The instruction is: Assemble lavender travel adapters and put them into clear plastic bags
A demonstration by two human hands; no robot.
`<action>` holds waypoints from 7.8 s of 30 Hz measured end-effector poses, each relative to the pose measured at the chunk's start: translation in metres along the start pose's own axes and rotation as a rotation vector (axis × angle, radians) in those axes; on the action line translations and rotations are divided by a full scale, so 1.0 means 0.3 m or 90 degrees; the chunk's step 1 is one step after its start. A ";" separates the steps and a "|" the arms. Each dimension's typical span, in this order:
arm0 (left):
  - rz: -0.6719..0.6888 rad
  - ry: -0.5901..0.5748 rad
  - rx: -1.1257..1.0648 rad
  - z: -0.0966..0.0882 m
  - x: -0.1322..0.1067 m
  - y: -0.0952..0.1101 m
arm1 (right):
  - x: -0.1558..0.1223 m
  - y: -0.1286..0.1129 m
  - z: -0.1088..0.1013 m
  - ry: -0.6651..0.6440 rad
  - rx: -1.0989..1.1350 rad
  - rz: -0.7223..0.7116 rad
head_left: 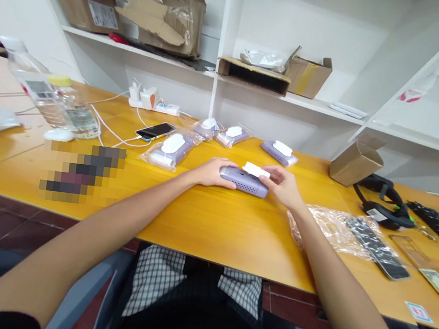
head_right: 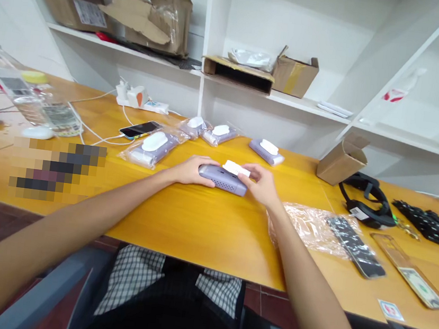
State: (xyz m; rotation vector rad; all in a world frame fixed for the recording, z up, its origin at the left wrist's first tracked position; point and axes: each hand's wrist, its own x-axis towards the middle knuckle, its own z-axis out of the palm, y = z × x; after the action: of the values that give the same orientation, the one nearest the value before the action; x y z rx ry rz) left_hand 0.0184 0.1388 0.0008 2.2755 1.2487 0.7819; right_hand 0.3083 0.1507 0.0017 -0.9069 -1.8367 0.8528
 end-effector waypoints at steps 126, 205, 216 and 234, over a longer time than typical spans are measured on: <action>0.019 -0.001 0.100 0.003 -0.003 0.014 | 0.024 0.047 -0.055 -0.100 0.096 0.170; 0.031 0.002 0.111 0.071 0.014 0.062 | 0.014 -0.047 0.067 -0.038 -0.246 -0.147; 0.048 -0.002 0.121 0.092 0.016 0.076 | 0.015 -0.056 0.058 -0.084 -0.233 -0.172; 0.004 -0.032 -0.074 0.030 0.055 0.013 | 0.025 0.061 -0.115 -0.085 0.048 0.142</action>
State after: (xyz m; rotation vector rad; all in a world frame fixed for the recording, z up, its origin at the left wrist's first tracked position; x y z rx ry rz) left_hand 0.0338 0.1503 0.0008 2.1935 1.1437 0.7737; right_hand 0.3414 0.1725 0.0021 -1.0418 -1.8244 1.1379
